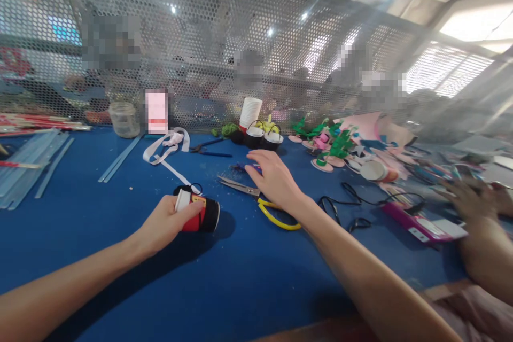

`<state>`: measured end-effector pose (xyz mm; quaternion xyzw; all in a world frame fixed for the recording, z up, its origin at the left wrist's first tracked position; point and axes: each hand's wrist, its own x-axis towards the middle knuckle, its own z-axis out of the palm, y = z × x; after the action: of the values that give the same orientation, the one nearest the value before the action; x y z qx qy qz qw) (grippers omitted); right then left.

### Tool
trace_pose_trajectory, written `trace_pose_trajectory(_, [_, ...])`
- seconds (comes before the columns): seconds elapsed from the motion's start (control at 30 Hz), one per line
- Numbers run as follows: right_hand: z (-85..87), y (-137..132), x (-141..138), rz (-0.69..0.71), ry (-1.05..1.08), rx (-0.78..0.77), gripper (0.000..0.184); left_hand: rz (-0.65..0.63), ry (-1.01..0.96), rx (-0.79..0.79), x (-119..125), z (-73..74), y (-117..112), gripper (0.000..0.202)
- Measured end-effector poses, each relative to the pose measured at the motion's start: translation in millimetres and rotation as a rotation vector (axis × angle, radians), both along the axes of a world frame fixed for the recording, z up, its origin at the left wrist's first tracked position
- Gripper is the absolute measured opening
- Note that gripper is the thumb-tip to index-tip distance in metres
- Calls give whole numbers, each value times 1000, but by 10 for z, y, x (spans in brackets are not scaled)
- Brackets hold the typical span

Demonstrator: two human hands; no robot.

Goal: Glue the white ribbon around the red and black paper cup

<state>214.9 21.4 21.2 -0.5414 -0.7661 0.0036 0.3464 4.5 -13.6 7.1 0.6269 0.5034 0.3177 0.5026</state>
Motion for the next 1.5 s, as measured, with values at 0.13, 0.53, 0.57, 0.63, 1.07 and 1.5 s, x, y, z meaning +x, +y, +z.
trace_pose_trajectory(0.13, [-50,-99,-27,143,-225,88,31,24,38,20,-6,-15,23,35])
trace_pose_trajectory(0.53, [-130,403,389,-349,-177,-403,18,-19,111,-13,9,18,-6,36])
trace_pose_trajectory(0.57, [-178,454,412,-357,-166,-437,14,-29,120,-11,8,24,-10,36])
trace_pose_trajectory(0.63, [-261,522,417,-371,-130,-485,12,-44,135,-4,8,27,-14,35])
trace_pose_trajectory(1.07, [158,-62,148,71,532,-574,18,61,75,-138,-21,-5,75,34])
trace_pose_trajectory(1.5, [256,-581,-94,216,195,-656,16,107,-8,-321,-5,103,102,25])
